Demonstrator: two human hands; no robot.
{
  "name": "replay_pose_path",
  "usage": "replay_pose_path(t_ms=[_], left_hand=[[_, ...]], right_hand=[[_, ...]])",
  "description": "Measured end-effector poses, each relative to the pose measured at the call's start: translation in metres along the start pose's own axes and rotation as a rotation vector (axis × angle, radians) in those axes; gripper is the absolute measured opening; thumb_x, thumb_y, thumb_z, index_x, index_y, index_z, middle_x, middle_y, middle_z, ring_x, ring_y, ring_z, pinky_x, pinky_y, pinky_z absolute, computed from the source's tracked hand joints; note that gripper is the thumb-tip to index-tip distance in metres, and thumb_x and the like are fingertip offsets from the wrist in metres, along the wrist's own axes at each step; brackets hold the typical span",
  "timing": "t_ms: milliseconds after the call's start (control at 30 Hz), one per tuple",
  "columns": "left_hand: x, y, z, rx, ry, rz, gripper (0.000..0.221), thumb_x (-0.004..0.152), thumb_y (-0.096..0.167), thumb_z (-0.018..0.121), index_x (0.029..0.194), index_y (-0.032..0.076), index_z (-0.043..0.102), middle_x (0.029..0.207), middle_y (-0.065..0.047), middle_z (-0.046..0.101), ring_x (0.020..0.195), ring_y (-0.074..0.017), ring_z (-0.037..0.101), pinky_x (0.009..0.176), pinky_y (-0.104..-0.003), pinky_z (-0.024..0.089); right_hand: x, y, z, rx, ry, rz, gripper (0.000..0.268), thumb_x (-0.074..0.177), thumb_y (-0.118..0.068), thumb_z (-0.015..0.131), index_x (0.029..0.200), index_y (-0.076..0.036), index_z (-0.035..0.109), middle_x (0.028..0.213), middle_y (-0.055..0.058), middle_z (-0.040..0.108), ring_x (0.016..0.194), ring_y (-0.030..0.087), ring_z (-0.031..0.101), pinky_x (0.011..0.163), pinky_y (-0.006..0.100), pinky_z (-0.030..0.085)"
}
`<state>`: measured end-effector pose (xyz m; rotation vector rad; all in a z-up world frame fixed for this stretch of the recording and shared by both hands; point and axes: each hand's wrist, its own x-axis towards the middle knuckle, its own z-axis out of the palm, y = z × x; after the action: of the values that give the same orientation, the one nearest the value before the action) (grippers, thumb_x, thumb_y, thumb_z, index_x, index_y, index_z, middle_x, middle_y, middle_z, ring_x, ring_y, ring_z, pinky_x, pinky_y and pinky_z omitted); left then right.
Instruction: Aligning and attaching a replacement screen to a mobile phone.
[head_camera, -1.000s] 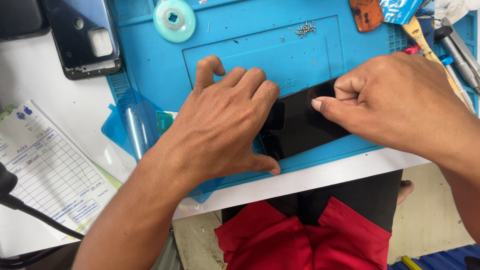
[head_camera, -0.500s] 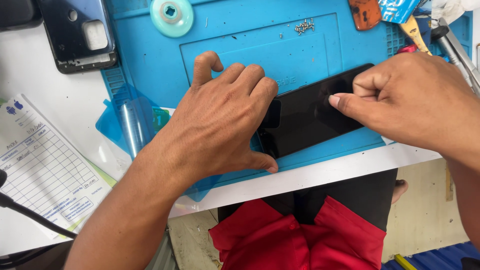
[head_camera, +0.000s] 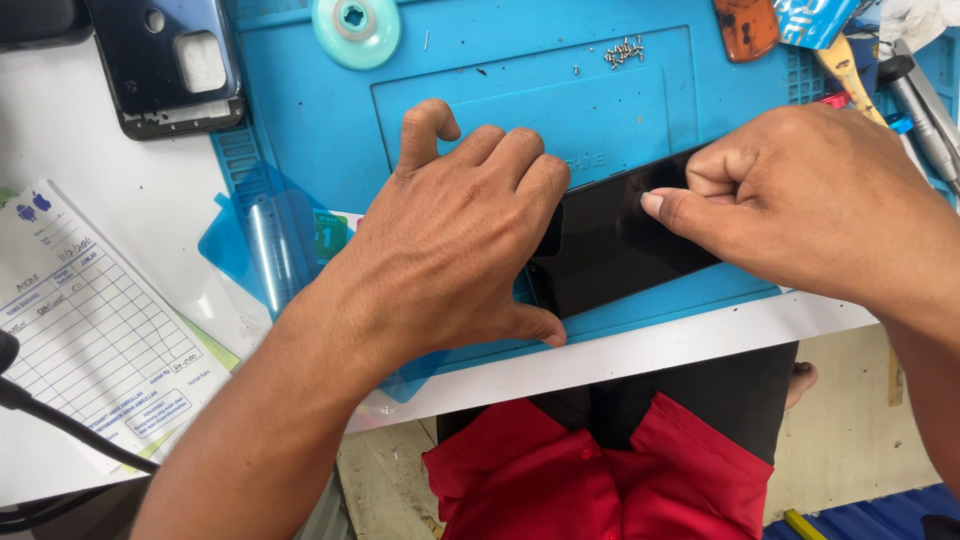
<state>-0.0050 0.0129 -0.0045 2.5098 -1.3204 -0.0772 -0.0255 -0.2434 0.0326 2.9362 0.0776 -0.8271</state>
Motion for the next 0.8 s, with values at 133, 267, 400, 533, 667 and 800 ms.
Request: replay_pose_path(t_ms=[133,267,400,533,667,800], left_hand=[[-0.001,0.000,0.001,0.015,0.019,0.004,0.102,0.043,0.093,0.094,0.094,0.013,0.056,0.090,-0.004,0.054,0.082,-0.0280,0.060,0.097,-0.049,0.032],[-0.001,0.001,0.000,-0.001,0.010,0.003,0.102,0.042,0.092,0.094,0.093,0.013,0.056,0.090,-0.004,0.055,0.082,-0.0281,0.061,0.096,-0.050,0.032],[-0.001,0.000,0.000,-0.008,-0.009,-0.004,0.103,0.044,0.092,0.094,0.096,0.012,0.057,0.092,-0.005,0.055,0.082,-0.0280,0.060,0.099,-0.052,0.031],[-0.002,0.000,0.000,-0.004,0.003,-0.014,0.103,0.041,0.093,0.094,0.093,0.013,0.057,0.090,-0.004,0.055,0.082,-0.0287,0.061,0.097,-0.051,0.032],[-0.001,0.001,-0.001,0.002,-0.007,-0.002,0.100,0.045,0.093,0.094,0.094,0.013,0.057,0.089,-0.004,0.054,0.081,-0.0278,0.060,0.097,-0.051,0.032],[-0.002,0.000,0.000,-0.005,-0.004,0.004,0.102,0.047,0.093,0.093,0.097,0.012,0.057,0.089,-0.004,0.053,0.081,-0.0263,0.059,0.098,-0.051,0.032]], right_hand=[[-0.003,-0.010,-0.006,0.011,-0.015,0.025,0.070,0.099,-0.060,0.058,0.052,-0.012,0.037,0.045,0.004,0.039,0.048,0.024,0.045,0.055,0.042,0.036],[-0.004,-0.017,-0.007,0.093,0.020,0.009,0.069,0.098,-0.054,0.062,0.053,-0.012,0.032,0.045,0.003,0.033,0.046,0.023,0.039,0.054,0.043,0.034],[-0.004,-0.021,-0.009,0.090,0.043,-0.001,0.070,0.100,-0.053,0.062,0.052,-0.012,0.032,0.043,0.003,0.034,0.047,0.024,0.042,0.056,0.044,0.036],[-0.010,-0.006,-0.015,0.172,0.041,-0.017,0.067,0.101,-0.049,0.064,0.051,-0.010,0.043,0.043,0.005,0.037,0.046,0.023,0.041,0.053,0.040,0.033],[-0.011,-0.001,-0.011,0.222,0.034,0.064,0.068,0.099,-0.047,0.068,0.050,-0.008,0.040,0.041,0.005,0.036,0.044,0.020,0.039,0.053,0.038,0.034],[-0.006,0.000,-0.007,0.084,-0.009,0.064,0.070,0.100,-0.056,0.063,0.052,-0.011,0.040,0.043,0.004,0.038,0.048,0.021,0.042,0.056,0.039,0.040]])
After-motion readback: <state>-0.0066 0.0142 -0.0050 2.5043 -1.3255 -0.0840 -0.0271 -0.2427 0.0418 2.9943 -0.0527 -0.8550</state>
